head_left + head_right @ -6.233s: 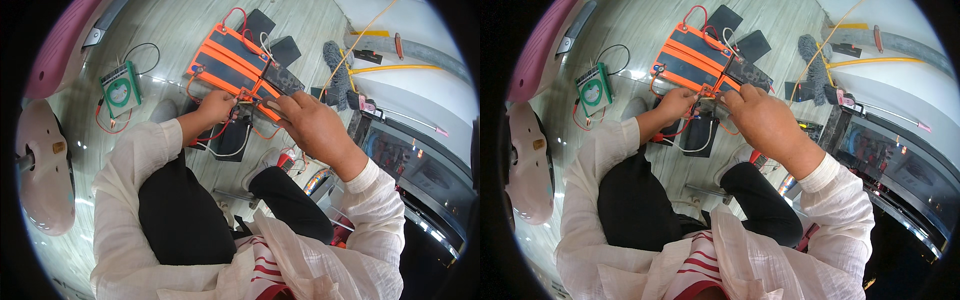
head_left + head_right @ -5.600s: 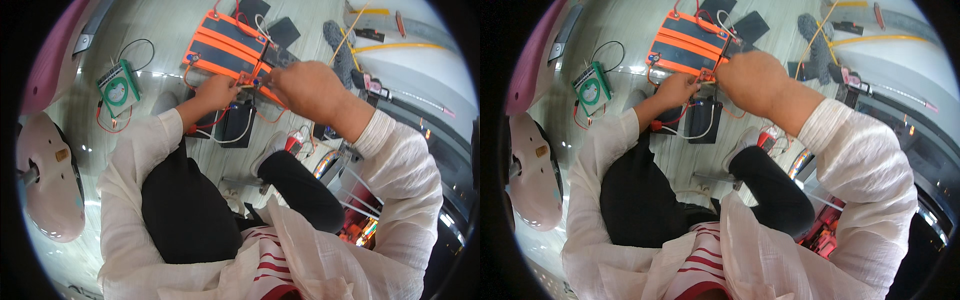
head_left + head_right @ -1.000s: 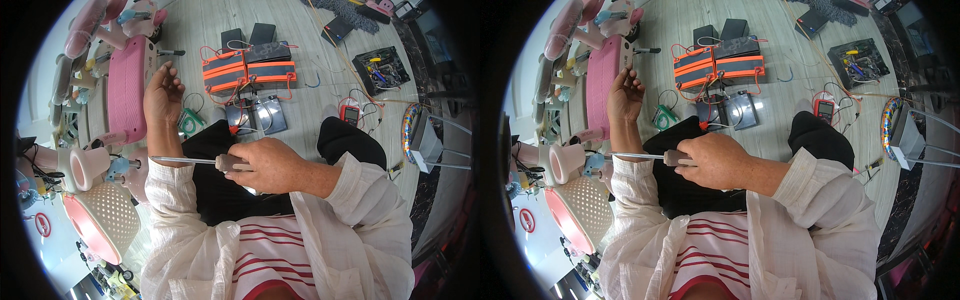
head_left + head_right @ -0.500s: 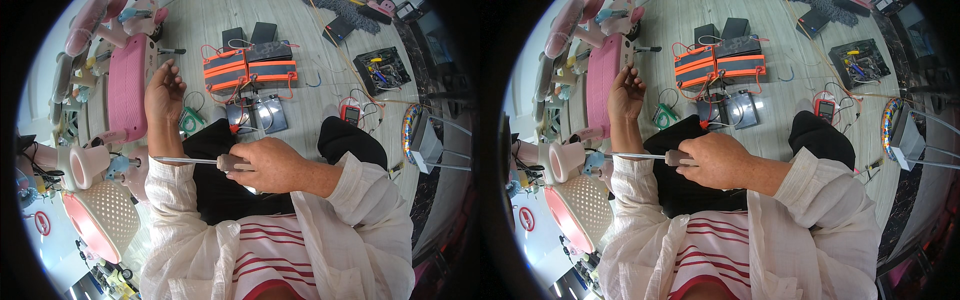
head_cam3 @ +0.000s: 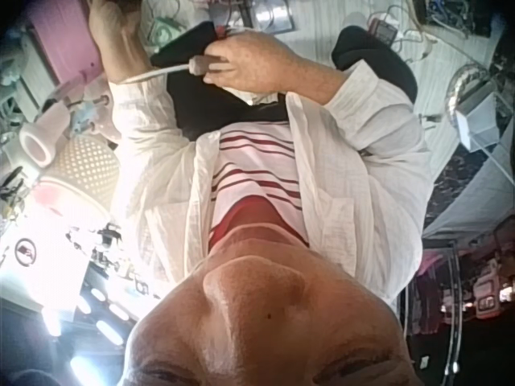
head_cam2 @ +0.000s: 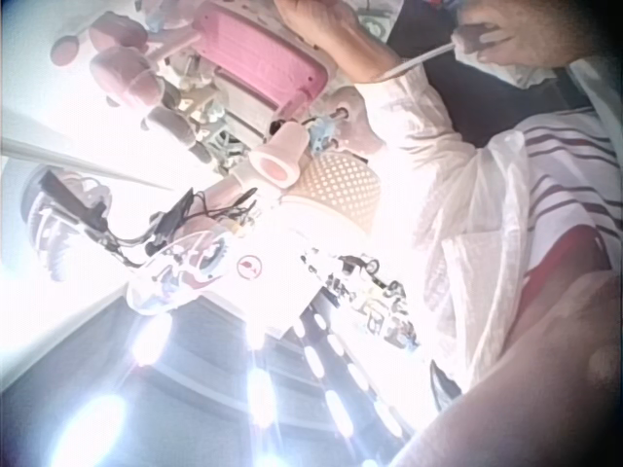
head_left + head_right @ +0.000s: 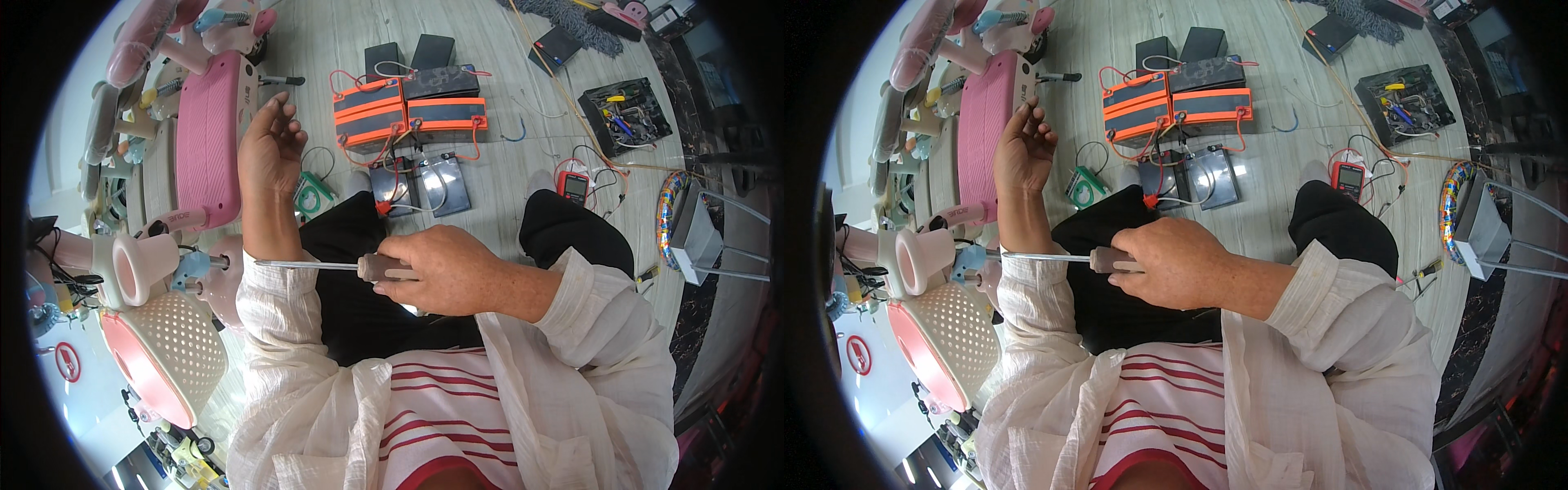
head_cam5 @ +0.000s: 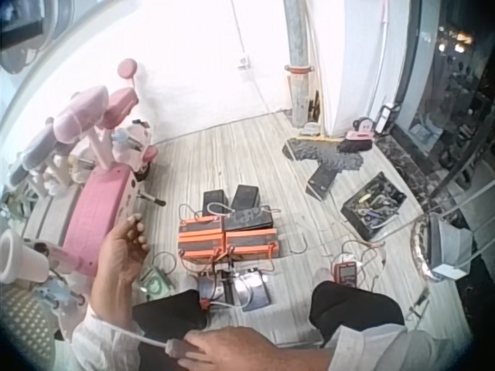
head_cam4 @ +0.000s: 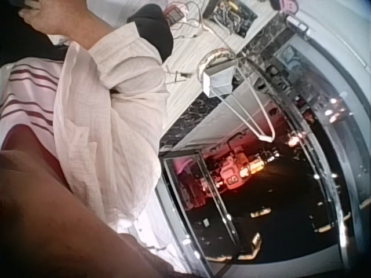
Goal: The person uses a screwdriver to tighten screws on an orange and black battery pack while sitting on the floor. They adjust wires and reposition the pack to access different terminals.
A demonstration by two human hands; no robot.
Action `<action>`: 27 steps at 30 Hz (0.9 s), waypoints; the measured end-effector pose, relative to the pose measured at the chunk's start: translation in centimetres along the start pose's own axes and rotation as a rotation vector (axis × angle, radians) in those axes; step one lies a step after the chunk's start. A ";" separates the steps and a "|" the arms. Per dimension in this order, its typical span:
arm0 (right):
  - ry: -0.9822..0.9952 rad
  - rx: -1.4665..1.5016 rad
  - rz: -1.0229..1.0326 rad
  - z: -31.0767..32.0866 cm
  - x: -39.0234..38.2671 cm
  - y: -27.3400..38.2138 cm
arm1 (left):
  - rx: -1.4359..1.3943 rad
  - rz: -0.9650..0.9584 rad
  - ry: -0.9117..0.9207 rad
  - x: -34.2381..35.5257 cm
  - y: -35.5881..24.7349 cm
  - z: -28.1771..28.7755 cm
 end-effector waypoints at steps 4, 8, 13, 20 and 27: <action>0.003 -0.005 0.014 -0.4 0.0 -0.2 | -0.003 0.002 0.011 0.2 0.1 0.2; 0.031 0.005 -0.005 -0.4 -0.2 -0.1 | 0.002 0.004 0.011 0.1 0.1 0.1; 0.015 -0.009 0.003 -0.4 -0.2 -0.1 | -0.012 -0.012 0.012 0.0 0.0 0.1; 0.051 -0.029 -0.035 -0.5 -0.2 -0.2 | -0.010 -0.005 0.037 0.1 0.1 0.1; 0.048 -0.033 -0.014 -0.5 -0.3 -0.2 | -0.003 -0.006 0.027 0.0 0.0 0.1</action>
Point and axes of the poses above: each hand's wrist, its own x-axis towards the middle knuckle, its own z-axis out of the back of the hand, y = z × x, the point moved 8 cm from there along x, towards the middle knuckle, and after that the axes turned 10 degrees about -z, right-handed, at the moved point
